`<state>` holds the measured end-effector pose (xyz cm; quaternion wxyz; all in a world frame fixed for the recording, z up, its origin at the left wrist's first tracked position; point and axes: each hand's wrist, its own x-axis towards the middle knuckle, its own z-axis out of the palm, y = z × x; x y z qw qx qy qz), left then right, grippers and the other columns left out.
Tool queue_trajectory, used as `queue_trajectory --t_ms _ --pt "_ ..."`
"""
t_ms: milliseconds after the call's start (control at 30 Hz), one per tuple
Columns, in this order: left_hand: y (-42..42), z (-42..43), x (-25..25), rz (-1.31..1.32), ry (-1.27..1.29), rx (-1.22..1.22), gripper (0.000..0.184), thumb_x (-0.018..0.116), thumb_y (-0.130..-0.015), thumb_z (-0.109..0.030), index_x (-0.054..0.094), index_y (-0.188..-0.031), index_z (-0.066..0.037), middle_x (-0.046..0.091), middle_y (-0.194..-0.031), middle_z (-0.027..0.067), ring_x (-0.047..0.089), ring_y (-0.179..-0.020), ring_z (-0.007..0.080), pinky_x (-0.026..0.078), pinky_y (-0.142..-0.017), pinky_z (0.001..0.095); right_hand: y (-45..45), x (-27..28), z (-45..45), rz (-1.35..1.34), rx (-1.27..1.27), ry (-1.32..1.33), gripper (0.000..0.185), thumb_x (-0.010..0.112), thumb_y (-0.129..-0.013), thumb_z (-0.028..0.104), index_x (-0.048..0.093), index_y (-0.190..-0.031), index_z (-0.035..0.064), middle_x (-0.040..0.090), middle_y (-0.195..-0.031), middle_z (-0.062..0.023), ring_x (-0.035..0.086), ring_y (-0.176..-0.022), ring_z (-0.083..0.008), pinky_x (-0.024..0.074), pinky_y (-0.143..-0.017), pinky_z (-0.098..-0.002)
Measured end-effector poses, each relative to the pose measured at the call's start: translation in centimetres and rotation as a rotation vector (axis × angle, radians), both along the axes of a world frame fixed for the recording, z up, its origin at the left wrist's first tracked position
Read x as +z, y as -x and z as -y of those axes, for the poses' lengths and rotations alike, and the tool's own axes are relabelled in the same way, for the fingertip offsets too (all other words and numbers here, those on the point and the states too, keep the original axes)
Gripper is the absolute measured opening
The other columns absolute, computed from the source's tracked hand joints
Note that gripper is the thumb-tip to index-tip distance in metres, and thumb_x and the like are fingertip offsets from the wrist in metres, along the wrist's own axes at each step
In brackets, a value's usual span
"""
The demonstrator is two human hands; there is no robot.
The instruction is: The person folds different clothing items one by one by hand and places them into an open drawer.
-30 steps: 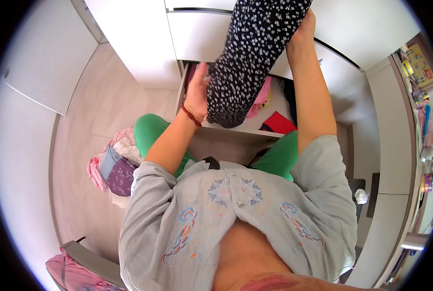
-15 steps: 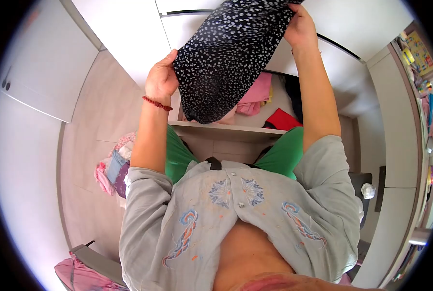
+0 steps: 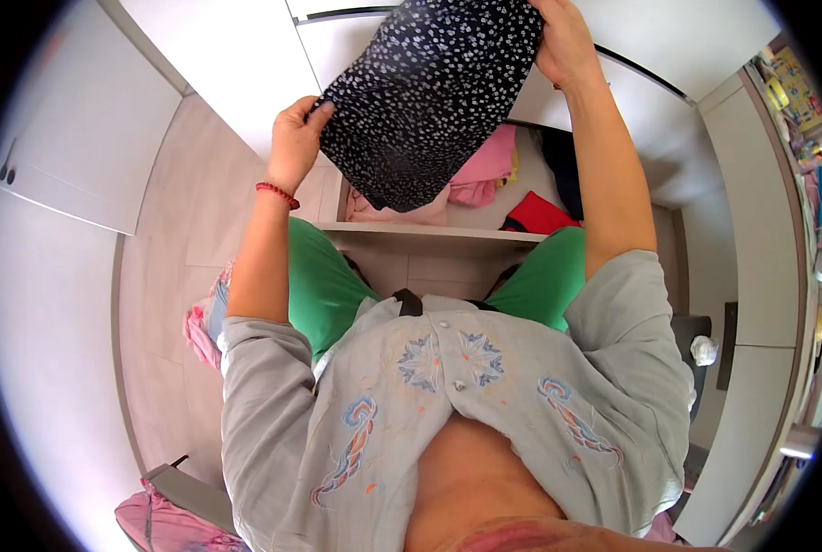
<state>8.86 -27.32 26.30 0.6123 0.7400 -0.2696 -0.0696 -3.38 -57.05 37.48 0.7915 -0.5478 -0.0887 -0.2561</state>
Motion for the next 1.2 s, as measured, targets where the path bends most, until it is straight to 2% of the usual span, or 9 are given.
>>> queue_trajectory --t_ms 167,333,567,700,800,867,900,1033,1200 --pt "0.3 -0.9 0.7 0.410 -0.015 0.004 0.017 0.058 -0.087 -0.015 0.064 -0.090 0.000 0.061 -0.084 0.0030 0.054 -0.080 0.0128 0.044 -0.075 0.0271 0.3 0.1 0.0 0.006 -0.069 0.114 0.027 0.047 -0.088 0.014 0.053 -0.110 -0.0011 0.061 -0.098 -0.0076 0.057 -0.088 -0.0154 0.0462 -0.079 -0.0286" --pt "1.6 -3.7 1.6 -0.458 0.210 -0.648 0.033 0.056 -0.089 -0.020 0.056 -0.112 0.004 0.063 -0.105 0.0094 0.057 -0.095 0.0163 0.043 -0.086 0.0284 1.3 1.1 -0.4 -0.025 -0.119 0.147 0.030 0.049 -0.088 0.020 0.053 -0.109 -0.0009 0.061 -0.099 -0.0080 0.057 -0.088 -0.0157 0.0466 -0.077 -0.0282" --pt "8.9 -0.2 -3.0 -1.240 0.976 -0.786 0.055 0.042 -0.091 -0.045 0.046 -0.125 -0.002 0.055 -0.121 0.0143 0.056 -0.105 0.0308 0.044 -0.093 0.0442 1.5 3.7 -1.6 -0.339 -0.082 -0.108 0.024 0.051 -0.087 0.016 0.057 -0.098 -0.0051 0.063 -0.087 -0.0124 0.062 -0.073 -0.0211 0.0527 -0.064 -0.0335" --pt "14.1 1.9 -4.2 -1.298 0.899 -0.651 0.073 0.037 -0.086 -0.062 0.038 -0.133 -0.006 0.046 -0.131 0.0127 0.049 -0.115 0.0293 0.040 -0.098 0.0444 -1.4 -3.6 2.0 -0.501 0.160 -0.288 0.019 0.055 -0.084 0.012 0.061 -0.091 -0.0044 0.064 -0.086 -0.0119 0.062 -0.074 -0.0234 0.0517 -0.067 -0.0357" --pt "14.8 0.9 -4.5 -1.230 0.960 -0.760 0.085 0.051 -0.077 -0.066 0.036 -0.134 -0.004 0.045 -0.131 0.0142 0.049 -0.116 0.0296 0.039 -0.099 0.0452 0.0 -9.8 2.5 -0.546 0.037 -0.249 0.054 0.060 -0.082 0.039 0.052 -0.119 0.0008 0.059 -0.111 -0.0133 0.057 -0.100 -0.0194 0.0440 -0.091 -0.0337" --pt "14.1 0.3 -4.8 -1.167 0.907 -0.771 0.075 0.056 -0.079 -0.055 0.041 -0.130 -0.002 0.049 -0.128 0.0151 0.051 -0.113 0.0295 0.040 -0.097 0.0450 4.9 -11.7 -2.2 -0.637 0.149 -0.514 0.067 0.052 -0.084 0.052 0.048 -0.123 -0.0018 0.056 -0.118 -0.0149 0.056 -0.104 -0.0219 0.0425 -0.094 -0.0347" --pt "13.8 0.1 -5.0 -1.176 0.916 -0.768 0.068 0.056 -0.081 -0.050 0.043 -0.127 -0.001 0.051 -0.125 0.0153 0.052 -0.111 0.0298 0.041 -0.096 0.0449 5.8 -14.9 -2.7 -0.647 -0.325 -0.030 0.074 0.049 -0.085 0.056 0.041 -0.129 -0.0034 0.052 -0.124 -0.0155 0.054 -0.109 -0.0229 0.0400 -0.097 -0.0347" --pt "12.9 0.2 -5.0 -1.269 0.895 -0.546 0.037 0.051 -0.086 -0.025 0.055 -0.112 0.000 0.061 -0.108 0.0161 0.061 -0.095 0.0290 0.049 -0.086 0.0447 11.1 -21.0 -7.7 -0.376 0.661 -1.001 0.065 0.042 -0.089 0.054 0.052 -0.118 -0.0029 0.059 -0.114 -0.0160 0.057 -0.104 -0.0254 0.0451 -0.093 -0.0371" --pt "11.3 0.3 -4.4 -1.331 0.486 -0.430 0.032 0.051 -0.083 -0.014 0.054 -0.111 0.002 0.062 -0.105 0.0155 0.063 -0.088 0.0267 0.053 -0.079 0.0381 13.1 -21.3 -4.4 -0.606 0.298 -0.772 0.047 0.050 -0.090 0.039 0.056 -0.109 -0.0042 0.064 -0.103 -0.0154 0.064 -0.088 -0.0251 0.0531 -0.079 -0.0379"
